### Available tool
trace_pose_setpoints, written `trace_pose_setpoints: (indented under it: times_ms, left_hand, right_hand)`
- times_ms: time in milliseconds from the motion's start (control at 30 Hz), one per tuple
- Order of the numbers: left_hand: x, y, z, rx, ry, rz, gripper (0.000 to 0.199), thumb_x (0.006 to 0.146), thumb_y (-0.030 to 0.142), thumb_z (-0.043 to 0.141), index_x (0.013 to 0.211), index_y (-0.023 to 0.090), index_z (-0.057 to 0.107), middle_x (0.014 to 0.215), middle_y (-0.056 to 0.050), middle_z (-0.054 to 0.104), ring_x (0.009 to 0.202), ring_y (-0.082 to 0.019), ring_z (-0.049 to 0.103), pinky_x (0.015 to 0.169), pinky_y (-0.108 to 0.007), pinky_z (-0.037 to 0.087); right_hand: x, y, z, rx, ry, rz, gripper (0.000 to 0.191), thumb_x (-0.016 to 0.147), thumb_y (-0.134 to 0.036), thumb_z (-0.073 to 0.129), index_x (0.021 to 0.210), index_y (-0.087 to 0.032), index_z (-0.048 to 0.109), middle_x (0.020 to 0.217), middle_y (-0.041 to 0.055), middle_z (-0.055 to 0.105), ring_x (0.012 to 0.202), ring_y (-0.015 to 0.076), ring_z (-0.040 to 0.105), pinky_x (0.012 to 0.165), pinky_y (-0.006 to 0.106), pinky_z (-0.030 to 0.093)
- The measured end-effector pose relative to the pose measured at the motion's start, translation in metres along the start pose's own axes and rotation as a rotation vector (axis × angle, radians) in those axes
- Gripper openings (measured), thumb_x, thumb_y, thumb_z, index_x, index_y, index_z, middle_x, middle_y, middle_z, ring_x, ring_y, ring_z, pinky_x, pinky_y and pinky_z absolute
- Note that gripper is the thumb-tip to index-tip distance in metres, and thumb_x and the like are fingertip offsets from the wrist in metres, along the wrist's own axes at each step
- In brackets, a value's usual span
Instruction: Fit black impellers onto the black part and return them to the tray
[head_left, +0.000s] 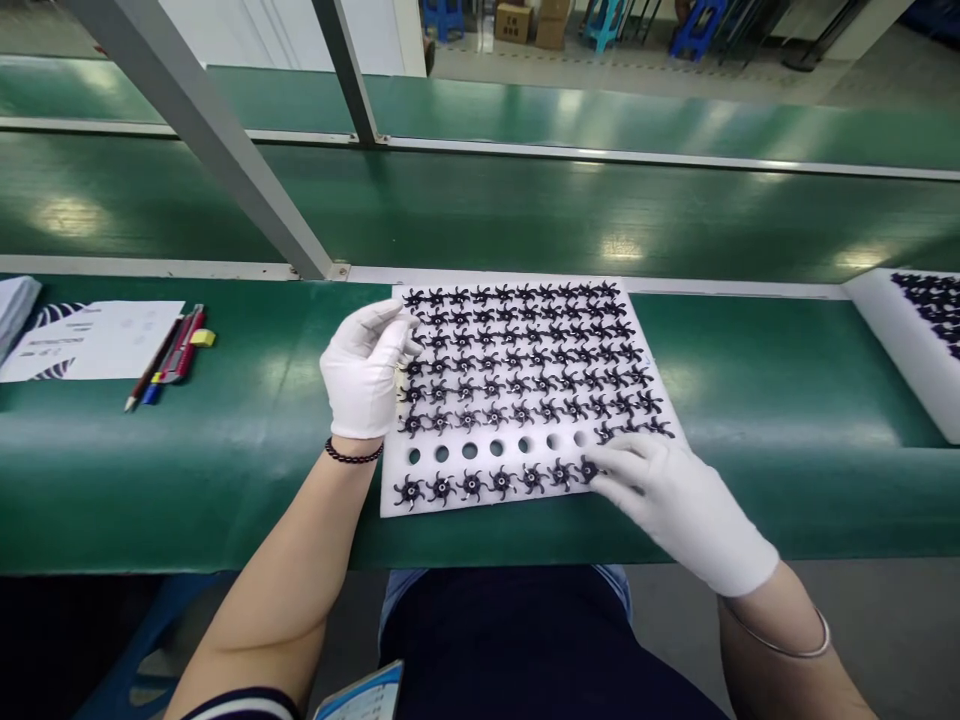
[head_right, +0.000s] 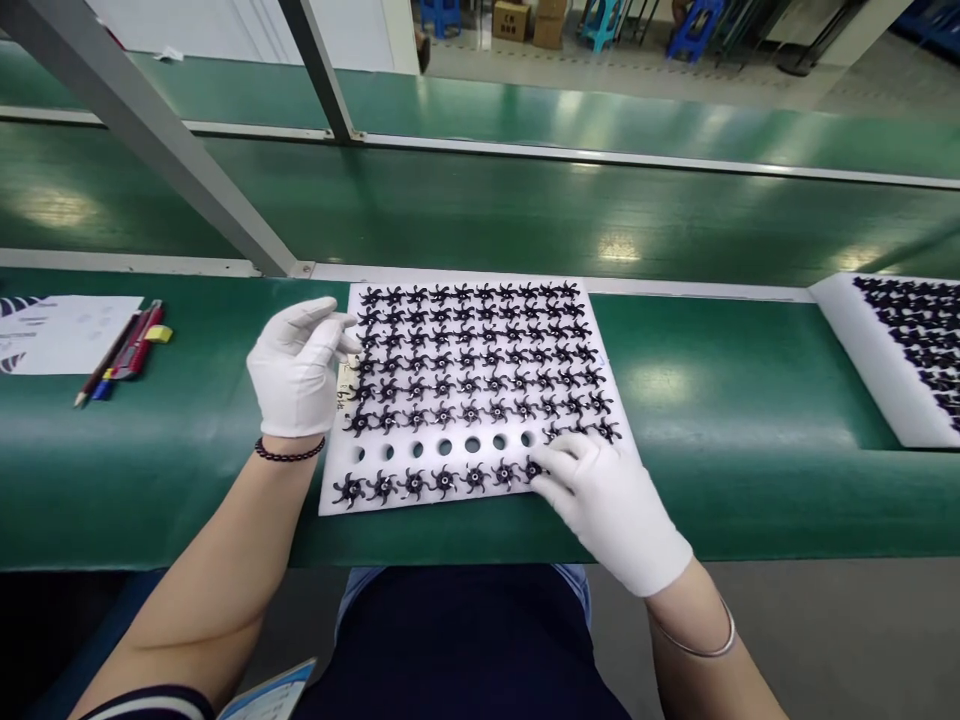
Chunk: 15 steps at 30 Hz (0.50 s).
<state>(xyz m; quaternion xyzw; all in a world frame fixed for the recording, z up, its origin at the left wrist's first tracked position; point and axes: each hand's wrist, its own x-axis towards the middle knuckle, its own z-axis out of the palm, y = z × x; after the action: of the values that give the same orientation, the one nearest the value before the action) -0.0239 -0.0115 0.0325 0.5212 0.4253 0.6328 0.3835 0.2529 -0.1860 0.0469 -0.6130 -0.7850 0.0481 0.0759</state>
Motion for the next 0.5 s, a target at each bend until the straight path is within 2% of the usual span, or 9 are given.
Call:
trace_pose_setpoints:
  times_ms: [100, 167, 233, 333, 400, 500]
  left_hand:
    - [0.000, 0.000, 0.001, -0.014, 0.001, -0.013, 0.019, 0.079, 0.026, 0.069, 0.097, 0.019, 0.069, 0.084, -0.003, 0.072, 0.058, -0.007, 0.063, 0.053, -0.020, 0.051]
    - [0.000, 0.000, 0.001, -0.008, 0.006, -0.025, 0.020, 0.078, 0.027, 0.070, 0.096, 0.018, 0.069, 0.084, -0.003, 0.072, 0.058, -0.008, 0.063, 0.052, -0.020, 0.050]
    - [0.000, 0.000, 0.001, -0.001, 0.008, -0.033, 0.020, 0.078, 0.028, 0.070, 0.095, 0.018, 0.069, 0.083, -0.003, 0.072, 0.058, -0.008, 0.063, 0.051, -0.020, 0.050]
    - [-0.001, -0.001, 0.001, -0.003, 0.004, -0.036, 0.021, 0.077, 0.028, 0.070, 0.096, 0.018, 0.069, 0.083, -0.003, 0.073, 0.059, -0.008, 0.064, 0.052, -0.020, 0.051]
    - [-0.001, -0.002, 0.001, 0.003, 0.000, -0.036, 0.021, 0.077, 0.029, 0.070, 0.096, 0.018, 0.069, 0.083, -0.003, 0.073, 0.059, -0.008, 0.064, 0.053, -0.020, 0.051]
    - [-0.001, -0.003, 0.001, 0.016, 0.002, -0.026, 0.022, 0.077, 0.030, 0.070, 0.095, 0.018, 0.069, 0.084, -0.003, 0.073, 0.058, -0.008, 0.064, 0.053, -0.020, 0.051]
  right_hand:
    - [0.000, 0.016, -0.007, -0.075, 0.061, 0.108, 0.023, 0.097, -0.031, 0.050, 0.103, -0.020, 0.070, 0.099, 0.0086, 0.065, 0.084, 0.0249, 0.061, 0.061, 0.032, 0.048]
    - [0.002, 0.024, -0.007, -0.117, 0.009, 0.144, 0.021, 0.094, -0.033, 0.057, 0.105, -0.021, 0.070, 0.097, 0.0086, 0.065, 0.083, 0.0256, 0.060, 0.060, 0.033, 0.047]
    - [0.005, 0.027, -0.004, -0.126, -0.060, 0.136, 0.025, 0.091, -0.038, 0.064, 0.108, -0.021, 0.069, 0.096, 0.0092, 0.064, 0.083, 0.0261, 0.060, 0.061, 0.033, 0.047]
    - [0.012, 0.028, 0.001, -0.173, -0.081, 0.133, 0.034, 0.086, -0.043, 0.070, 0.112, -0.020, 0.068, 0.096, 0.0103, 0.062, 0.085, 0.0265, 0.059, 0.062, 0.032, 0.047]
    - [0.016, 0.028, 0.001, -0.219, -0.107, 0.127, 0.032, 0.086, -0.045, 0.071, 0.108, -0.021, 0.070, 0.095, 0.0095, 0.062, 0.083, 0.0257, 0.059, 0.060, 0.030, 0.044]
    - [0.021, 0.031, -0.005, -0.254, -0.213, 0.046, 0.027, 0.090, -0.048, 0.065, 0.097, -0.022, 0.072, 0.093, 0.0082, 0.062, 0.080, 0.0237, 0.059, 0.056, 0.028, 0.037]
